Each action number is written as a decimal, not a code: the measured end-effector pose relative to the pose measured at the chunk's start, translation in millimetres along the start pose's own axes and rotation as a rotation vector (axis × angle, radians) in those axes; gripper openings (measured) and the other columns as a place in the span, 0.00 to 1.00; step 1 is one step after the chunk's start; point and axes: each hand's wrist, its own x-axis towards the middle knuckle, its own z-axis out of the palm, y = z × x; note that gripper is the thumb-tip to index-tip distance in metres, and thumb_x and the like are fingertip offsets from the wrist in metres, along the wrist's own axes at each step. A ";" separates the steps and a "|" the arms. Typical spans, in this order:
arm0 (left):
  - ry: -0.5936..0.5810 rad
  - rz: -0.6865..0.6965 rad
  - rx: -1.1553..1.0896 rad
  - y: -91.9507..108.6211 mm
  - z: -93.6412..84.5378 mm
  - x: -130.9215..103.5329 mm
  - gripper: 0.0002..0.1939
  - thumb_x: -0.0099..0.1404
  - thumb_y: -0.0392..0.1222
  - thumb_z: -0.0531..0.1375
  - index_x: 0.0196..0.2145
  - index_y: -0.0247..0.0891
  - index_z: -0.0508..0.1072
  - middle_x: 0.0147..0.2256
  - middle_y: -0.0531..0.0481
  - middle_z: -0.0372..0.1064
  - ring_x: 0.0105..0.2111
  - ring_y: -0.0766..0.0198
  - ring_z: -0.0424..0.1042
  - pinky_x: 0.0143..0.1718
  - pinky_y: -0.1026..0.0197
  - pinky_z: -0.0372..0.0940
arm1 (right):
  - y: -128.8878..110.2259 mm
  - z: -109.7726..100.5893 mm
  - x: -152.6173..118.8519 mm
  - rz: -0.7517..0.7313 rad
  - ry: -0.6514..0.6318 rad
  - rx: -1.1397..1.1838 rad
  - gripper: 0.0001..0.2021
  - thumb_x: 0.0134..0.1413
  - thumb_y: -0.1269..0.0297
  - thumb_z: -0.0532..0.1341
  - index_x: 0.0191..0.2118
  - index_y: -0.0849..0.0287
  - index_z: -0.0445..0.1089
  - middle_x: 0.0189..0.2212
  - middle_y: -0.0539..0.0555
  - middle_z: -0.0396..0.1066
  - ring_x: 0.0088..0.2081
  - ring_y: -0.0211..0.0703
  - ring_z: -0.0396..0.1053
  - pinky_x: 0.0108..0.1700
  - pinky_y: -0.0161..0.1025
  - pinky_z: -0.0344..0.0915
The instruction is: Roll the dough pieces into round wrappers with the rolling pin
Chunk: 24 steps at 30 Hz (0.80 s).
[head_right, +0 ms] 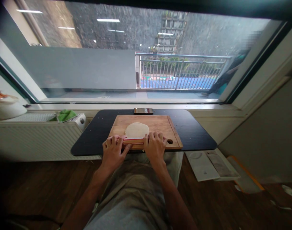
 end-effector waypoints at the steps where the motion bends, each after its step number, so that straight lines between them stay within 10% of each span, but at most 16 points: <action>1: -0.003 0.000 -0.001 -0.1 0.0 0.5 0.24 0.78 0.60 0.57 0.61 0.44 0.76 0.56 0.38 0.72 0.58 0.42 0.66 0.59 0.38 0.61 | -0.7 -0.5 1.3 0.007 -0.008 -0.011 0.12 0.76 0.62 0.58 0.37 0.55 0.74 0.38 0.58 0.78 0.44 0.55 0.67 0.46 0.49 0.52; 24: -0.010 0.026 0.027 -2.4 -1.0 1.2 0.23 0.79 0.60 0.56 0.60 0.44 0.75 0.53 0.40 0.74 0.55 0.44 0.67 0.58 0.40 0.60 | 0.2 7.2 -17.9 -0.174 0.098 0.170 0.12 0.76 0.62 0.59 0.55 0.47 0.79 0.51 0.55 0.78 0.63 0.53 0.65 0.75 0.64 0.39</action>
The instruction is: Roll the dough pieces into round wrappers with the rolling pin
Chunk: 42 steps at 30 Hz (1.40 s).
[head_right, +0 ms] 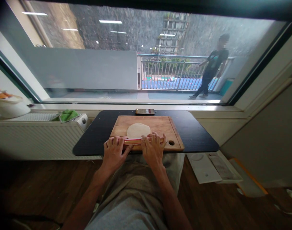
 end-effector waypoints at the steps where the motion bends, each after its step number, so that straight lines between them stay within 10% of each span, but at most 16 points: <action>1: 0.000 0.001 0.002 0.0 -0.1 0.0 0.23 0.79 0.60 0.56 0.60 0.44 0.75 0.53 0.39 0.74 0.55 0.44 0.67 0.58 0.40 0.60 | -0.1 -0.6 0.0 0.001 -0.008 0.005 0.12 0.76 0.62 0.59 0.55 0.46 0.79 0.51 0.55 0.78 0.63 0.53 0.65 0.75 0.64 0.38; 42: 0.027 0.028 0.092 2.9 3.9 -6.9 0.28 0.81 0.56 0.55 0.73 0.49 0.70 0.72 0.35 0.64 0.71 0.37 0.62 0.64 0.36 0.61 | -31.4 0.4 61.6 0.092 -0.400 -0.080 0.22 0.81 0.49 0.52 0.64 0.53 0.74 0.60 0.63 0.73 0.60 0.60 0.65 0.59 0.53 0.59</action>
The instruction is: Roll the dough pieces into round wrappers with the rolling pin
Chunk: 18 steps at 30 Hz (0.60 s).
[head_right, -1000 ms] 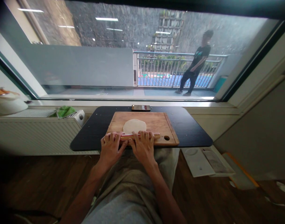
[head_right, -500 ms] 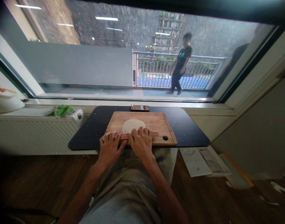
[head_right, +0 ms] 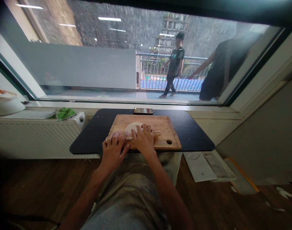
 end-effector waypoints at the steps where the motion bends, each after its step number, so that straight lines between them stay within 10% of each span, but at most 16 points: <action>1: -0.001 0.002 0.001 0.4 -0.1 -0.1 0.28 0.81 0.55 0.55 0.72 0.48 0.71 0.72 0.34 0.64 0.71 0.37 0.61 0.64 0.35 0.61 | -0.4 -0.2 3.3 0.005 -0.012 -0.006 0.23 0.81 0.49 0.51 0.66 0.53 0.72 0.61 0.63 0.73 0.61 0.60 0.65 0.59 0.54 0.60; 18: 0.014 0.004 -0.030 -0.2 2.0 0.2 0.29 0.81 0.55 0.54 0.75 0.49 0.66 0.69 0.36 0.66 0.69 0.39 0.61 0.64 0.36 0.60 | -0.4 9.3 53.7 -0.042 -0.098 -0.012 0.25 0.78 0.53 0.53 0.72 0.55 0.67 0.64 0.63 0.74 0.65 0.58 0.66 0.64 0.52 0.60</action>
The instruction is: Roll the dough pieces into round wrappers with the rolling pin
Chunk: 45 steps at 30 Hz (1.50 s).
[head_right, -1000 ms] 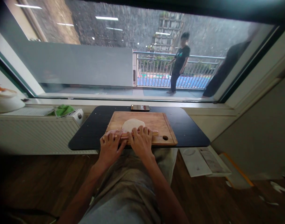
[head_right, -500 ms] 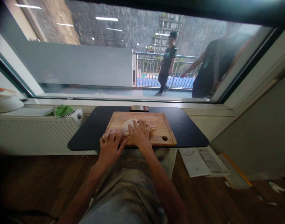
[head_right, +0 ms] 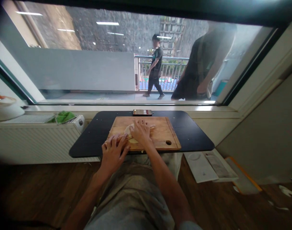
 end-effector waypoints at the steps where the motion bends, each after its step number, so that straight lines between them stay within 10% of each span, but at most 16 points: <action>1: -0.005 0.000 -0.006 -0.2 -0.4 0.4 0.29 0.81 0.55 0.54 0.75 0.50 0.67 0.69 0.36 0.67 0.68 0.39 0.62 0.63 0.36 0.61 | 0.2 -1.0 -2.3 -0.003 0.006 0.003 0.24 0.78 0.54 0.52 0.71 0.55 0.68 0.63 0.63 0.75 0.63 0.57 0.68 0.63 0.51 0.61; 11: -0.026 -0.021 -0.025 -1.4 -1.1 2.8 0.29 0.81 0.58 0.53 0.73 0.50 0.69 0.62 0.36 0.70 0.61 0.42 0.66 0.60 0.39 0.62 | 2.6 0.6 -41.2 -0.024 0.153 0.042 0.18 0.81 0.57 0.52 0.48 0.54 0.80 0.55 0.58 0.80 0.58 0.51 0.71 0.63 0.48 0.58; 34: -0.023 -0.036 -0.011 -0.3 2.1 3.2 0.32 0.80 0.57 0.54 0.75 0.45 0.66 0.63 0.34 0.70 0.61 0.40 0.66 0.59 0.39 0.63 | -0.1 2.2 -3.9 -0.061 0.020 0.000 0.19 0.81 0.57 0.52 0.48 0.54 0.81 0.52 0.58 0.82 0.52 0.48 0.76 0.57 0.46 0.59; 45: -0.011 -0.026 0.003 -0.8 2.3 2.4 0.29 0.81 0.57 0.53 0.72 0.47 0.70 0.62 0.35 0.70 0.60 0.41 0.66 0.59 0.40 0.63 | 0.8 -1.8 -41.0 -0.054 0.125 0.052 0.17 0.81 0.58 0.52 0.47 0.52 0.80 0.51 0.56 0.81 0.54 0.49 0.73 0.60 0.47 0.56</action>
